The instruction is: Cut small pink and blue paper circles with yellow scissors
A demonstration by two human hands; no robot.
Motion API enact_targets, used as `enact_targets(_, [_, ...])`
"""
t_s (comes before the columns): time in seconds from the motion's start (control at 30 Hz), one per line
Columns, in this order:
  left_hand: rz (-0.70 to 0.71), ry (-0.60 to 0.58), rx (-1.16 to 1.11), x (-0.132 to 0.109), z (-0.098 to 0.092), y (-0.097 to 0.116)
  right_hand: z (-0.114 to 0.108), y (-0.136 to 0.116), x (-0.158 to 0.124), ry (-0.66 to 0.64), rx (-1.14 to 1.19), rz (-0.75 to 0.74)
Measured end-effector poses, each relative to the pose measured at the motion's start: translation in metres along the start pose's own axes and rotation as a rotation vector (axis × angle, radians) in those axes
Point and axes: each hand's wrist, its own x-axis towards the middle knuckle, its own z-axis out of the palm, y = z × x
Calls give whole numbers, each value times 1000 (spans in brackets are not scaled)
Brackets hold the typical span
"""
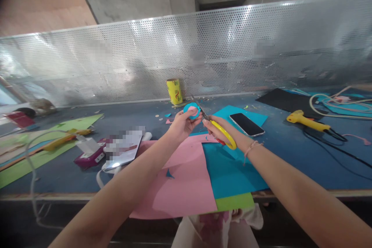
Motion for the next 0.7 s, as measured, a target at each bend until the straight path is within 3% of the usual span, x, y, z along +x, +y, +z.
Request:
enact_targets(0.33, [-78,20,-62,-2,3,-1,21,-18,-5,69,92,-54])
enact_targets(0.53, [-62,-7,-54,-2,2,-2,17,-17,-4,91,80,-42])
enact_targets(0.7, [44,-34,-22,3,-3,-2,6,-13,-4,81,-39,22])
